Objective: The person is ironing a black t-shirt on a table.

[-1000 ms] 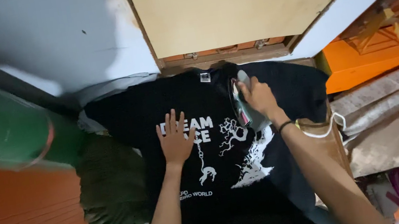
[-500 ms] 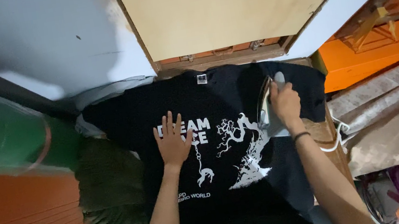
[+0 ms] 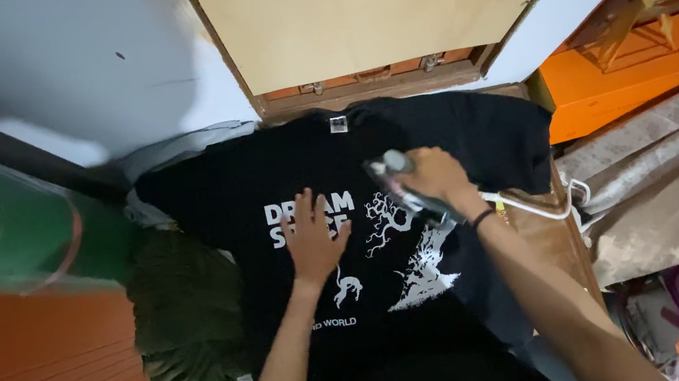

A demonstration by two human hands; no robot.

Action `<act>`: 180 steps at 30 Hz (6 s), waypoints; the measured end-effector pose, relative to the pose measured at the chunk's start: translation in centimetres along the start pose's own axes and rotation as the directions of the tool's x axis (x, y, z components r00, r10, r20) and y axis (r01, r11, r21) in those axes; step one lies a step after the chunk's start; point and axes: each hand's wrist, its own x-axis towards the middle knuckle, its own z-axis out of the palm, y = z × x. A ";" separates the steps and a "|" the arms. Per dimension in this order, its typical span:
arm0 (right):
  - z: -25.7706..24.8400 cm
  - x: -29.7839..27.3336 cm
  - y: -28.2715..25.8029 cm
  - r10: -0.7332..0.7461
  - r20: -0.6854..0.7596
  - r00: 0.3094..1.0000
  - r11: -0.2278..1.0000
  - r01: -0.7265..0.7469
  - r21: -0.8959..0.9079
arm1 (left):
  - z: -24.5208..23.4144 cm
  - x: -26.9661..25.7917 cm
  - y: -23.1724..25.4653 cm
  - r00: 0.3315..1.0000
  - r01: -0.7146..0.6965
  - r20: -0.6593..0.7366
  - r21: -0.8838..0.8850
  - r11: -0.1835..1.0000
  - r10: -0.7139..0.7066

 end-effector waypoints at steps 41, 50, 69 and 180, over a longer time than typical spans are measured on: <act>2.3 4.7 5.9 0.118 -0.418 0.901 0.955 0.011 0.295 | -0.2 -2.3 2.1 1.000 -0.015 0.000 0.179 0.984 0.016; 2.6 2.3 7.8 0.212 -0.469 0.857 0.958 -0.087 0.274 | 0.0 -1.7 1.9 0.999 -0.019 -0.047 0.164 0.986 0.027; 3.4 1.0 9.0 0.298 -0.481 0.825 0.946 -0.189 0.262 | 0.3 -1.9 1.8 0.997 -0.046 -0.046 0.187 0.981 0.055; 11.9 2.2 -19.8 0.072 0.025 0.997 0.862 -0.075 0.501 | -2.7 5.3 -14.3 0.962 0.165 -0.228 0.055 0.985 -0.148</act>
